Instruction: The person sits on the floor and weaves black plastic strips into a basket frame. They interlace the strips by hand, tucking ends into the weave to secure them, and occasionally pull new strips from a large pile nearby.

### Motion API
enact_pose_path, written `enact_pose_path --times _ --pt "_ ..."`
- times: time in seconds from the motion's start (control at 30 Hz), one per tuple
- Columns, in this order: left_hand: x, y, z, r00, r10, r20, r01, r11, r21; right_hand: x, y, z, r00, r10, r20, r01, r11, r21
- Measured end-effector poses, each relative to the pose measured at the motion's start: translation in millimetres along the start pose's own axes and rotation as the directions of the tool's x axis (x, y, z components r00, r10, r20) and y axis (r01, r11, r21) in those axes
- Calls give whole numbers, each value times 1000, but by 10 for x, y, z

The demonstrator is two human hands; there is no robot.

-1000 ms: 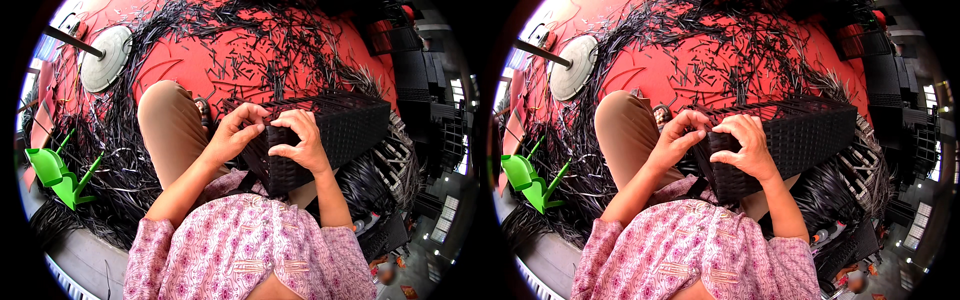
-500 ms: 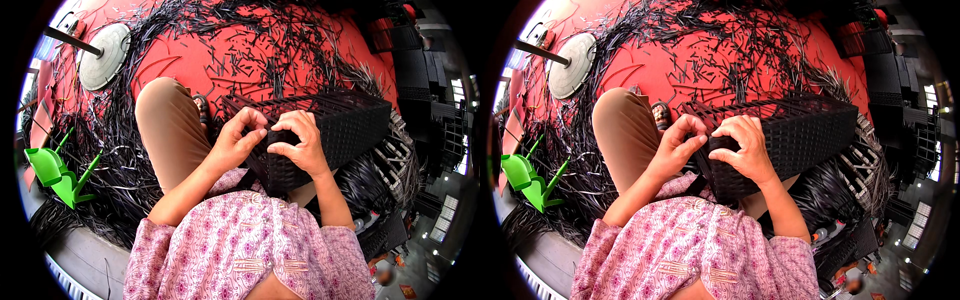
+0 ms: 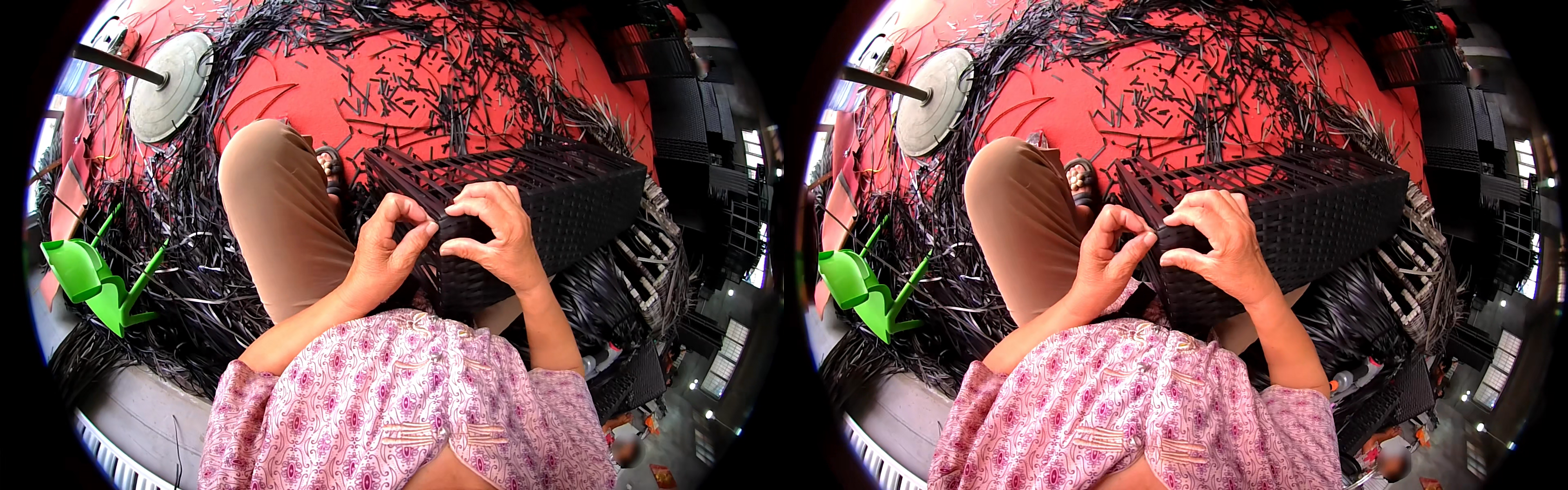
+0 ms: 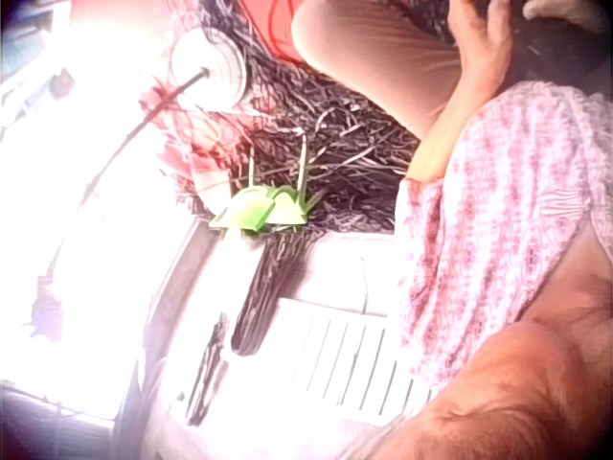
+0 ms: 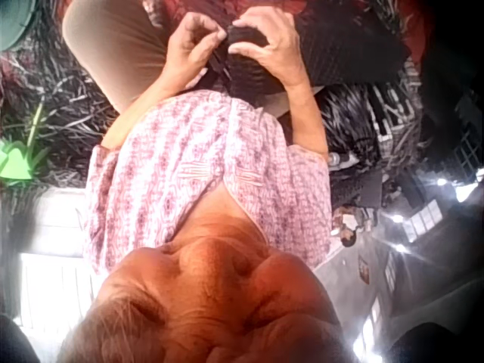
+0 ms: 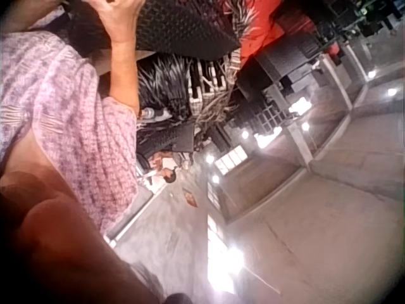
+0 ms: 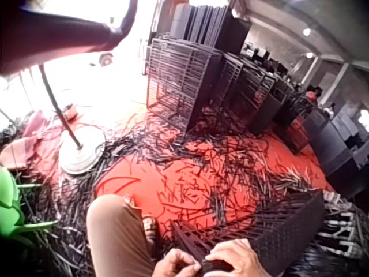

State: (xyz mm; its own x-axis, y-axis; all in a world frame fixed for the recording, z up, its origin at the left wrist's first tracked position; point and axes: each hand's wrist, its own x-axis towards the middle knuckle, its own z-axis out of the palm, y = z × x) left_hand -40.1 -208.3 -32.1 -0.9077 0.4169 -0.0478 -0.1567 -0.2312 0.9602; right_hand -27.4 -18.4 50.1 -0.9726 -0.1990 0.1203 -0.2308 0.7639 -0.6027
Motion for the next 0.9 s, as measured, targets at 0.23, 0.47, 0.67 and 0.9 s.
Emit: enact_pose_path --times 0.23,0.47,0.67,0.9 --pt "131 -5 -18 994 -100 -43 90 978 -187 76 28 -22 998 32 45 -32 999 4" --pt "156 29 -72 994 -100 44 107 975 -197 378 99 -169 960 -40 278 27 998 52" --pt "200 2 -92 995 -93 43 100 975 -198 543 72 -203 930 -137 341 148 989 -7" --pt "218 -19 -124 989 -142 33 144 926 -350 554 161 -148 937 -130 324 111 991 76"
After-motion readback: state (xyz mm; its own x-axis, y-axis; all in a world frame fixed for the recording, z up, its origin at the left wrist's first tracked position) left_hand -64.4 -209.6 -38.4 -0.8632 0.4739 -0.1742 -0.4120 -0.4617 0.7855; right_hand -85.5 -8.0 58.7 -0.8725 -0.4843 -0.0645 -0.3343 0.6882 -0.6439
